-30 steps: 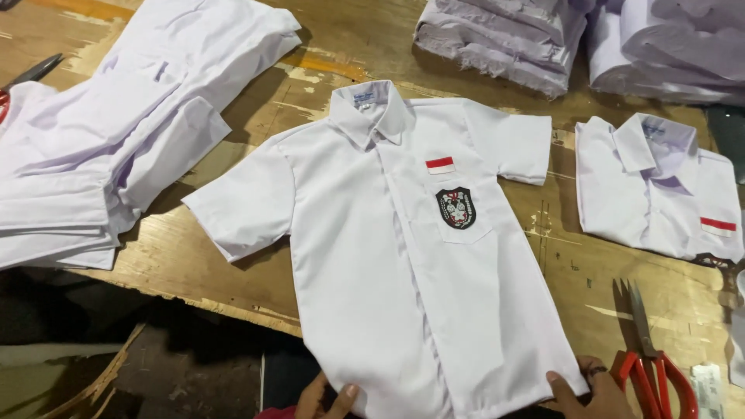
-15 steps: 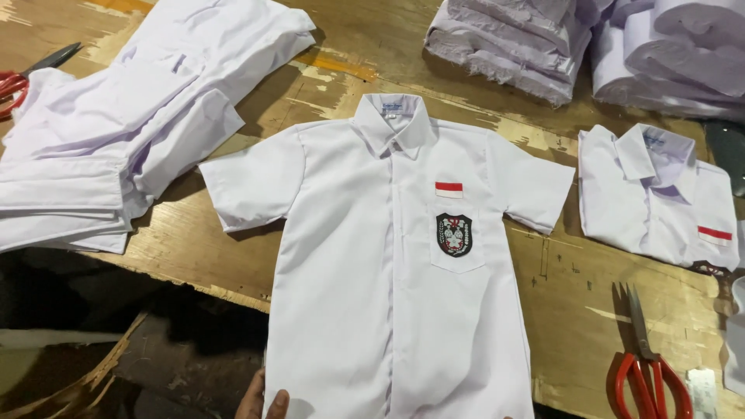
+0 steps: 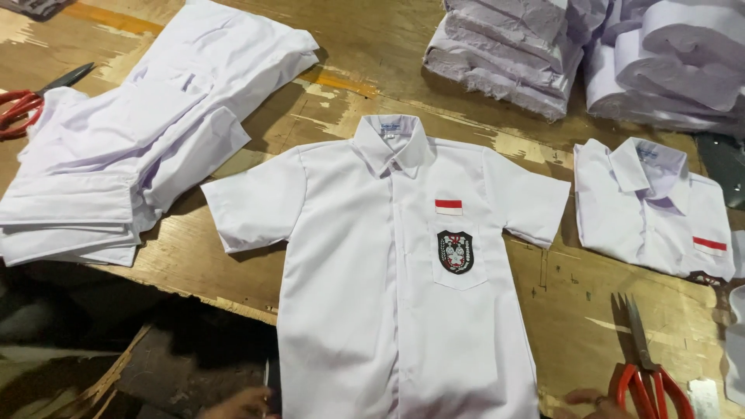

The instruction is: Fastening the buttons on the front of a white school shirt on a wooden work surface.

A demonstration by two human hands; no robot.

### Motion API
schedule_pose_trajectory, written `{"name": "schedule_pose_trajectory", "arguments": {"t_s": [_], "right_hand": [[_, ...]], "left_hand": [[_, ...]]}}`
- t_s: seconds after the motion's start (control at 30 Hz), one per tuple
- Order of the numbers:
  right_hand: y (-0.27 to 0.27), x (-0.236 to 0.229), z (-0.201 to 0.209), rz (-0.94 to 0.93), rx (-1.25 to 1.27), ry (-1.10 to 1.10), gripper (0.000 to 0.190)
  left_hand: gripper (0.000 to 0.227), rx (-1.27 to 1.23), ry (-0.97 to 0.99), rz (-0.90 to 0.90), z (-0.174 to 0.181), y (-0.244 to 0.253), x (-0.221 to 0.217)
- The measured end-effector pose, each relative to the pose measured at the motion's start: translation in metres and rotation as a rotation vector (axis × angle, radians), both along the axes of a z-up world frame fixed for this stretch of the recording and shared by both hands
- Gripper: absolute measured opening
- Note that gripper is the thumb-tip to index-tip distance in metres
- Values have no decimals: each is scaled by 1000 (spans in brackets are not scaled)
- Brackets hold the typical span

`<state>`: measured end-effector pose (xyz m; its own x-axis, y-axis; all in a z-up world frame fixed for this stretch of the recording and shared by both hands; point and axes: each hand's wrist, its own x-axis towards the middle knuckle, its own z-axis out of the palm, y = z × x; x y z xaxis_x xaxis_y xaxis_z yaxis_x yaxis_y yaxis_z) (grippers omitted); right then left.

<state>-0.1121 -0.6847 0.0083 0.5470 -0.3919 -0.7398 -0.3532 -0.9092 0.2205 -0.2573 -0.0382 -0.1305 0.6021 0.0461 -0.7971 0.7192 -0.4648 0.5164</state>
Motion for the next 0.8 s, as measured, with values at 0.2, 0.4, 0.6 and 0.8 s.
{"name": "schedule_pose_trajectory", "arguments": {"t_s": [0.2,0.4,0.6,0.8], "right_hand": [[112,98,144,-163,287,-525,45],[83,252,63,67,478,-1028,37],[89,299,20,270,324,-875,42],[57,305,14,224,377,-930,36]], "left_hand": [[33,378,-690,25,241,-40,137],[30,487,-1102,-158,221,-26,302],[49,723,-760,-304,182,-37,396],[22,550,-866,-366,177,-53,434]]}}
